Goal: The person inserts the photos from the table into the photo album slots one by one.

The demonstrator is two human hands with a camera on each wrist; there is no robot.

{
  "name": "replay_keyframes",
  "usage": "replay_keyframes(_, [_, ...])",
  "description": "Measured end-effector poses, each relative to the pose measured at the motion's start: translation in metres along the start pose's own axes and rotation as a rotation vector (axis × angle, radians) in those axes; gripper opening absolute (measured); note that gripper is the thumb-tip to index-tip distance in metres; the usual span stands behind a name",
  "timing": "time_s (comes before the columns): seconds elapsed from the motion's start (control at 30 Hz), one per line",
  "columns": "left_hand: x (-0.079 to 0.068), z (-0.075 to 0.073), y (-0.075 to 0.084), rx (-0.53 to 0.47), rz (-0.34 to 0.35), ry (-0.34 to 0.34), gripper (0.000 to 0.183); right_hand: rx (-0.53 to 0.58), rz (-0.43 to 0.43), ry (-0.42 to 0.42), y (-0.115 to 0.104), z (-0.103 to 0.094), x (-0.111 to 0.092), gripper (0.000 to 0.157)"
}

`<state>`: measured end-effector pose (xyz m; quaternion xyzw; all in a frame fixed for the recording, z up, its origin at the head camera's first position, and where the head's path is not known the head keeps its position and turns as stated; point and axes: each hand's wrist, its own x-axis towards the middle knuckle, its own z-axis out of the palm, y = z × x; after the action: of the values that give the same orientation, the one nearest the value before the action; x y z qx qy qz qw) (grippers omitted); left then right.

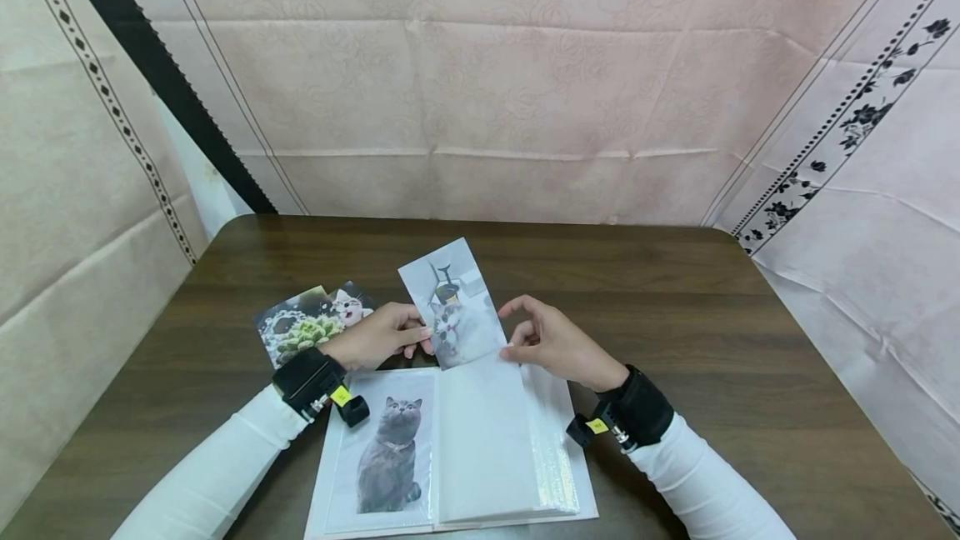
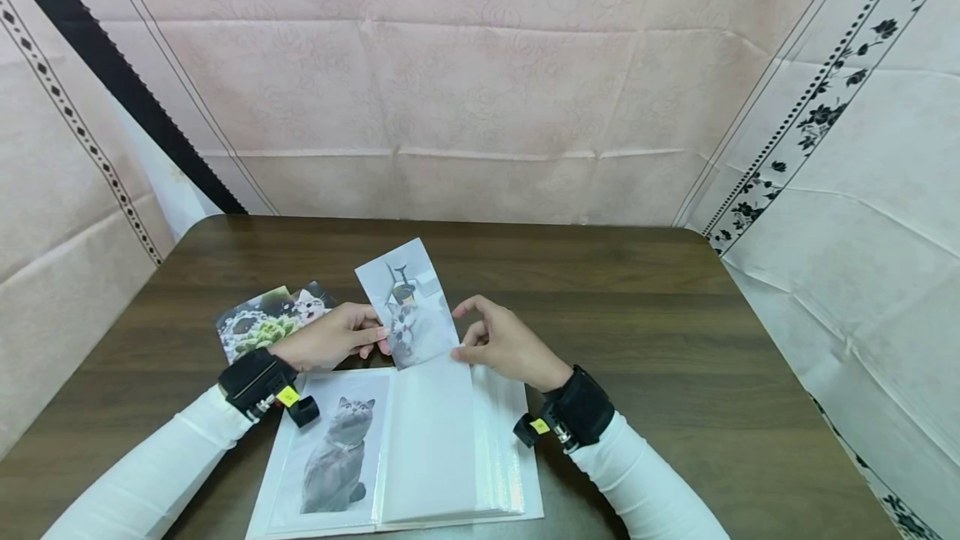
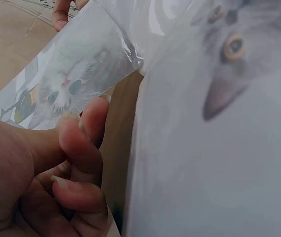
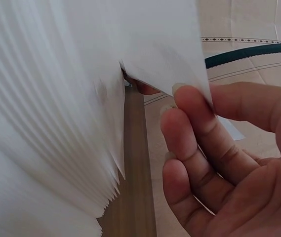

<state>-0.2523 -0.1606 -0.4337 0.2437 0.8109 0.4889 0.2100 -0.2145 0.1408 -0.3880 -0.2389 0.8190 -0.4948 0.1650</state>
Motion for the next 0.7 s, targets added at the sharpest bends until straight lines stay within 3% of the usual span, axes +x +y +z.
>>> replay_keyframes(0.7, [-0.0003, 0.0001, 0.0031, -0.002, -0.013, -0.006, 0.019, -0.017, -0.008, 0.013, 0.0014, 0.0017, 0.0010, 0.048])
